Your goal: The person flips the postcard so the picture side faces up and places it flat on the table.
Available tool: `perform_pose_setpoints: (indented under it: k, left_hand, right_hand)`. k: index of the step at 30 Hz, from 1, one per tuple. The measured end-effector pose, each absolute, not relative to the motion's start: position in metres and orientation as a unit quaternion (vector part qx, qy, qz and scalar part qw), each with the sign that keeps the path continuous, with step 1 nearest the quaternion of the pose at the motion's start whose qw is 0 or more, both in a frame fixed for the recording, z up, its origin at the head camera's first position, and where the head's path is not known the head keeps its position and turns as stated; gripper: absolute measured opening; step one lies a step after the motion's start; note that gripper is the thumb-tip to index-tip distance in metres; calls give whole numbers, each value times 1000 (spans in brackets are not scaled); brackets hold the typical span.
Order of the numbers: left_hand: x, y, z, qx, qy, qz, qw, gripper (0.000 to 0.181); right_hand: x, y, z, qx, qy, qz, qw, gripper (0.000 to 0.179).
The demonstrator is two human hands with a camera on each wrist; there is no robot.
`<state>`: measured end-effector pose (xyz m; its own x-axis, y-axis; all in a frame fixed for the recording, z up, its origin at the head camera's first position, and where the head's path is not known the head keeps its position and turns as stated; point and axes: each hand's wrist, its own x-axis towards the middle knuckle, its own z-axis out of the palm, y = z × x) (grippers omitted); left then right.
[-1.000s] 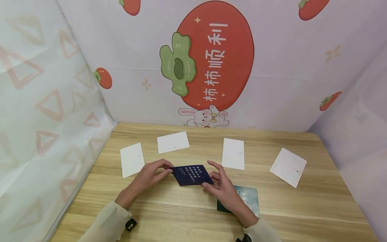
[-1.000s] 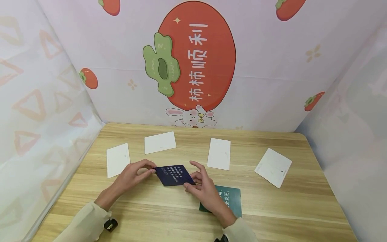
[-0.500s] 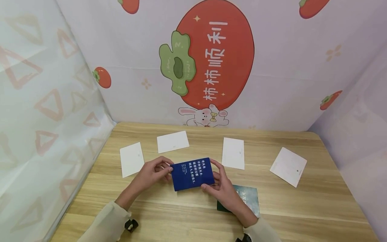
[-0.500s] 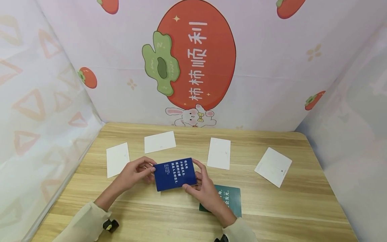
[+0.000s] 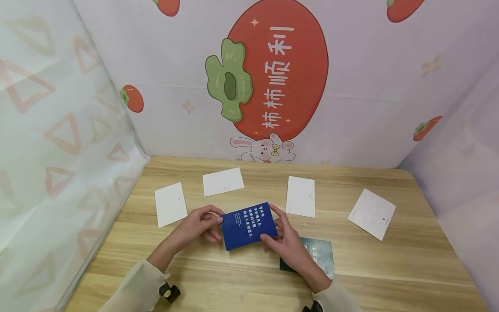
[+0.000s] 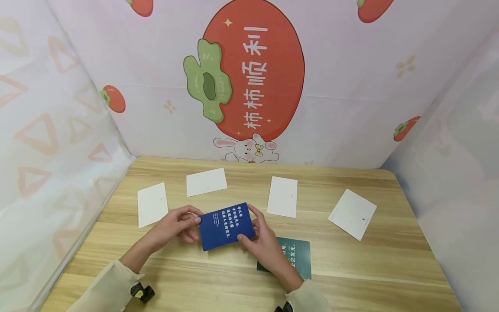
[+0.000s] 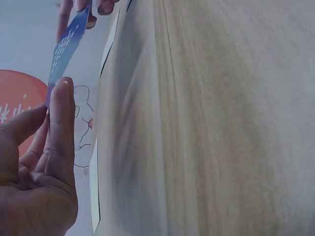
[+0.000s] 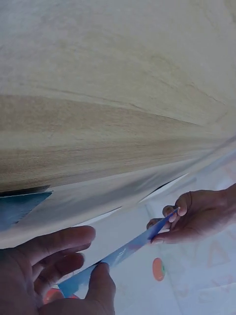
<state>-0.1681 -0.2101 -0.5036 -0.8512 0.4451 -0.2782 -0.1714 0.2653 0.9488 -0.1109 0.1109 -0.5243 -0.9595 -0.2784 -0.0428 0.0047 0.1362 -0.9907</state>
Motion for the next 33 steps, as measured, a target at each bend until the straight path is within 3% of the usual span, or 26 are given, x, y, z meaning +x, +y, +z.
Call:
perform_pose_setpoints:
  k: [12, 33]
  left_hand:
    - [-165, -215, -516, 46, 743, 602, 287, 30]
    - [-161, -212, -518, 42, 771, 568, 285, 27]
  right_hand:
    - [-109, 96, -526, -103, 904, -414, -2, 81]
    - [-108, 92, -530, -113, 952, -277, -67, 72]
